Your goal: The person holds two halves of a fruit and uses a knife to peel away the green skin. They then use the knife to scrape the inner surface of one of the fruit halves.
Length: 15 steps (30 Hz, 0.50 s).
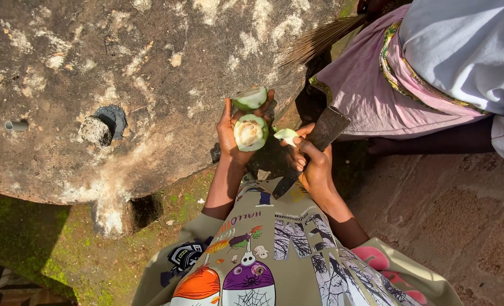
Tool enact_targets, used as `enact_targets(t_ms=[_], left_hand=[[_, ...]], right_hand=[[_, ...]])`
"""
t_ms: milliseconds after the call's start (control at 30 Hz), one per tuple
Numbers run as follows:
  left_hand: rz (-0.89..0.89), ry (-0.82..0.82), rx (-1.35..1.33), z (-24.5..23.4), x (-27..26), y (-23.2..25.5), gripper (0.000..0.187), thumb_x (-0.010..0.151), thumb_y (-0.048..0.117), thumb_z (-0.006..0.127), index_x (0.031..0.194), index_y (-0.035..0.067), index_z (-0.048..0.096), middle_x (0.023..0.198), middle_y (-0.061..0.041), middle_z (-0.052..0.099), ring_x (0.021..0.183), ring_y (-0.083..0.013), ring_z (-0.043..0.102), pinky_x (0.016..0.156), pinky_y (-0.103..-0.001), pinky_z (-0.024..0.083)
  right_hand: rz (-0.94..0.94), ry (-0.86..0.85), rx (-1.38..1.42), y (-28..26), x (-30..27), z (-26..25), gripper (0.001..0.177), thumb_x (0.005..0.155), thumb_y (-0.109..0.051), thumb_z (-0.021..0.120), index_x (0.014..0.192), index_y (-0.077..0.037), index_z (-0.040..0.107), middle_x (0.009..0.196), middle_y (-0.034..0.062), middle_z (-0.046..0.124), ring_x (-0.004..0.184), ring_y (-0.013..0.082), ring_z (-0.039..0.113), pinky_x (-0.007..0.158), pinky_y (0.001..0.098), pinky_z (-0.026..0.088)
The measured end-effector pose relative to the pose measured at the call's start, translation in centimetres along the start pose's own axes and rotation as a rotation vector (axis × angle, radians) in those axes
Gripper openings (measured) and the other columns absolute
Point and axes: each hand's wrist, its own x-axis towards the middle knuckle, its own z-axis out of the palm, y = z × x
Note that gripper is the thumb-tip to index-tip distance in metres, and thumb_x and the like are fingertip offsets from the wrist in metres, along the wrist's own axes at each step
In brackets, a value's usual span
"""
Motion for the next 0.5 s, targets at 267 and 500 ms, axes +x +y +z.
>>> enact_targets(t_ms=[267, 500], left_hand=[[-0.134, -0.127, -0.17, 2.7, -0.4, -0.7, 0.07, 0.11, 0.052, 0.042, 0.153, -0.003, 0.041, 0.146, -0.033, 0.051, 0.09, -0.0209, 0.063, 0.088, -0.038, 0.058], [-0.07, -0.146, -0.156, 0.1, -0.1, -0.8, 0.071, 0.112, 0.056, 0.041, 0.152, -0.002, 0.043, 0.144, -0.032, 0.056, 0.101, -0.0288, 0.069, 0.091, -0.044, 0.06]], right_hand=[[-0.167, -0.094, -0.166, -0.8, 0.7, -0.5, 0.013, 0.097, -0.001, 0.062, 0.108, 0.004, 0.056, 0.087, 0.0162, 0.064, 0.054, 0.0072, 0.042, 0.047, 0.0241, 0.034], [-0.206, -0.046, -0.265, -0.8, 0.9, -1.2, 0.01, 0.098, -0.004, 0.063, 0.104, 0.002, 0.058, 0.083, 0.0121, 0.067, 0.048, 0.0073, 0.044, 0.044, 0.0236, 0.033]])
